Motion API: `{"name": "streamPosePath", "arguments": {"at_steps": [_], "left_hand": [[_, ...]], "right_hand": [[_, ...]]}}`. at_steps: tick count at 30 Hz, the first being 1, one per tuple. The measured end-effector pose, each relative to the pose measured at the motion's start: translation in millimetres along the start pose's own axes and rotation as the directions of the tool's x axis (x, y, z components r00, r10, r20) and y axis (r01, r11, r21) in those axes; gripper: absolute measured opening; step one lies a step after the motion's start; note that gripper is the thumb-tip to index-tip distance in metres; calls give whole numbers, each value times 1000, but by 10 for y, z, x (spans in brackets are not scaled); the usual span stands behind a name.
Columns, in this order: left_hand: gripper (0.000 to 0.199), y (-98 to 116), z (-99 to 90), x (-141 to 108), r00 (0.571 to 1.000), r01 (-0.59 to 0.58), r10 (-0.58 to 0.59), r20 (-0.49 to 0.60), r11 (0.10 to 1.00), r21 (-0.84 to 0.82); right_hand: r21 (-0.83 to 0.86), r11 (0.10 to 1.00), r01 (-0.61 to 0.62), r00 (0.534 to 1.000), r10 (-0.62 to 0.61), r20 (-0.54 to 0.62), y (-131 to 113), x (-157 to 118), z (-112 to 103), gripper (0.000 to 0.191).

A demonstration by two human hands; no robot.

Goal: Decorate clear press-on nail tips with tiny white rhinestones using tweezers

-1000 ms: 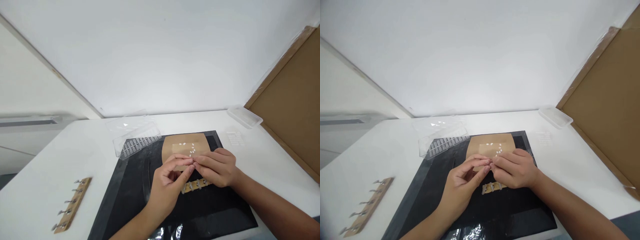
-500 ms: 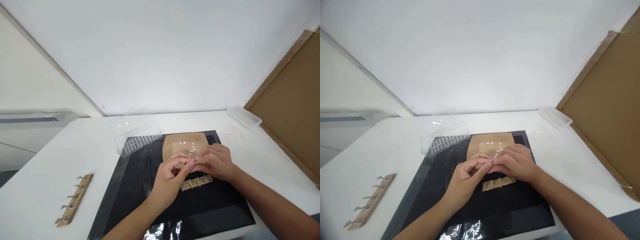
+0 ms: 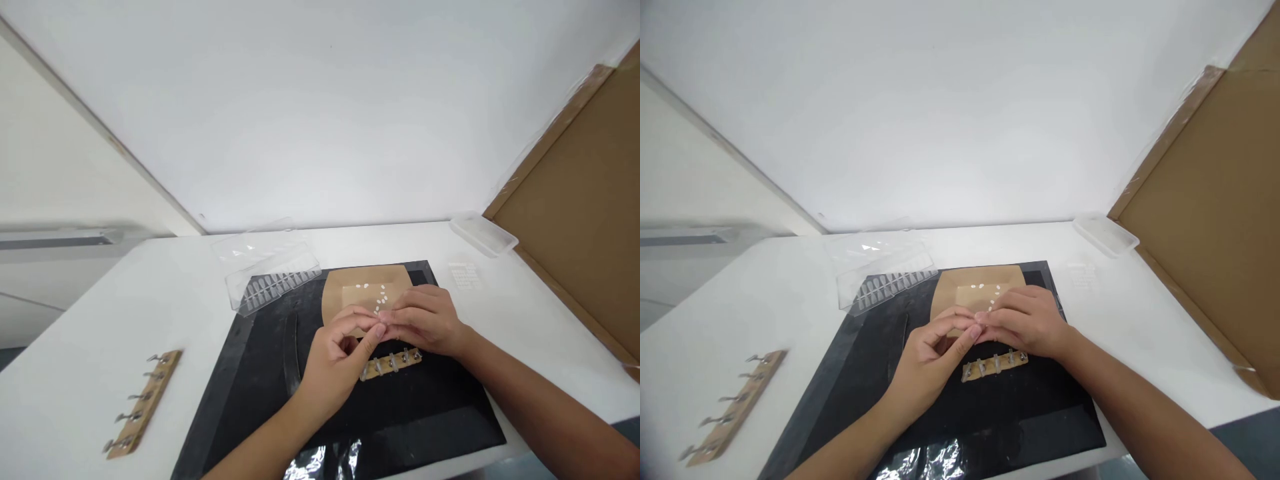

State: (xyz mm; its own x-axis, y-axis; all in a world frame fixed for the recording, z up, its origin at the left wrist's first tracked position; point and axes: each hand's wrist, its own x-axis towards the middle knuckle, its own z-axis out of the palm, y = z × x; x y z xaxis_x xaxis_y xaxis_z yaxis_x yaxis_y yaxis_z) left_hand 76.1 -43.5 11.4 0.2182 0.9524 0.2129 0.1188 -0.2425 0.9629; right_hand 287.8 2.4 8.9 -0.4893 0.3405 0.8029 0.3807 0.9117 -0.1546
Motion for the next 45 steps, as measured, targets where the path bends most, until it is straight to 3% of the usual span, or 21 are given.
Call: {"name": "streamPosePath", "arguments": {"at_steps": [4,7,15,22,32,45], "left_hand": [[22,-4,-6,-18,988,-148,155,-21,967,206],[14,2,-5,-23,952,-290,305,2,904,316],[11,21,55,-40,853,-517,500,150,768,378],[12,-36,61,-40,820,-570,537,199,732,373],[14,-8,65,-44,818,-574,535,214,723,384],[15,-11,79,-82,807,-590,533,253,715,376]], "right_hand": [[-1,1000,0,998,0,69,60,-10,-168,29],[30,999,-23,993,20,116,100,-129,-285,34],[226,950,-213,945,142,295,4,-497,-440,37],[343,841,-419,868,260,423,52,-660,-461,34],[370,766,-525,801,298,520,100,-667,-396,34],[346,777,-527,795,306,524,129,-679,-377,36]]}}
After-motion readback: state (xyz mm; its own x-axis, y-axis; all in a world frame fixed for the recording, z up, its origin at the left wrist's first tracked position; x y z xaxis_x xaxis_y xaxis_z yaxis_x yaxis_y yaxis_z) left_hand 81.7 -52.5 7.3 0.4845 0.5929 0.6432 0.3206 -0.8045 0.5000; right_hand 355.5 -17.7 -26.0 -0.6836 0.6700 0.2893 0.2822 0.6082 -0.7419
